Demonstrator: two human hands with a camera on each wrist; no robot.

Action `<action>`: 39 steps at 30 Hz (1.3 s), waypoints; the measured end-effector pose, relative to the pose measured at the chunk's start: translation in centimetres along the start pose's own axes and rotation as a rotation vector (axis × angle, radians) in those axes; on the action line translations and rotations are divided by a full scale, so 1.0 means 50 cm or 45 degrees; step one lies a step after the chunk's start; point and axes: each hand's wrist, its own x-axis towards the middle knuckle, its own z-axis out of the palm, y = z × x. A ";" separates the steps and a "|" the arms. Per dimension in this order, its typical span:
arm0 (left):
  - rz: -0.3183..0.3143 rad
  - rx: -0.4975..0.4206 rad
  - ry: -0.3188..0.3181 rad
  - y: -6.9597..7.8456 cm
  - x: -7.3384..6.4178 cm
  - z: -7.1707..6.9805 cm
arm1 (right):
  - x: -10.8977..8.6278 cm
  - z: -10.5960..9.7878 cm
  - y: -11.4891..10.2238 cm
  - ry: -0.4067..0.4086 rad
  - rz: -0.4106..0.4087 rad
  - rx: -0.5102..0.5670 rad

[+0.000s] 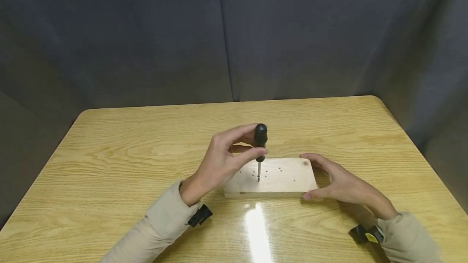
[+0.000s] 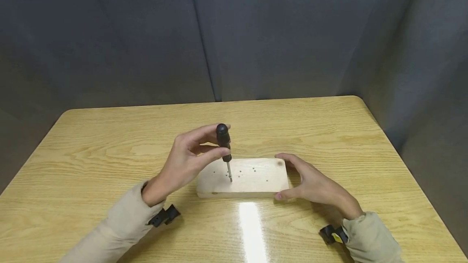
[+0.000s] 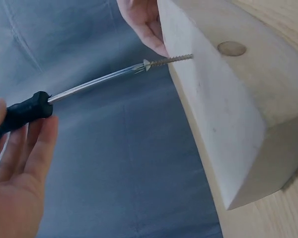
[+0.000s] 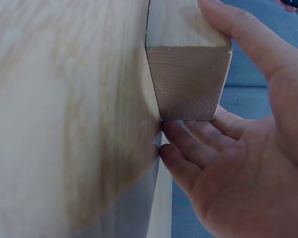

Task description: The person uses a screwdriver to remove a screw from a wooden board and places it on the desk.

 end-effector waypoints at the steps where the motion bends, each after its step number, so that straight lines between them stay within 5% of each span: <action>1: -0.003 0.000 -0.005 -0.001 -0.001 0.000 | 0.000 0.000 0.000 -0.001 0.001 -0.001; 12: 0.053 -0.099 -0.180 0.002 -0.003 -0.012 | -0.006 -0.001 -0.001 0.004 -0.001 -0.028; 24: -0.008 -0.027 -0.102 0.005 -0.004 -0.010 | -0.003 0.001 -0.002 0.015 -0.010 -0.025; 30: 0.034 -0.010 -0.065 -0.005 -0.003 -0.007 | -0.002 0.001 -0.001 0.011 -0.004 -0.011; 39: 0.085 -0.085 -0.167 -0.004 -0.004 -0.013 | -0.002 0.000 -0.001 0.002 -0.002 -0.009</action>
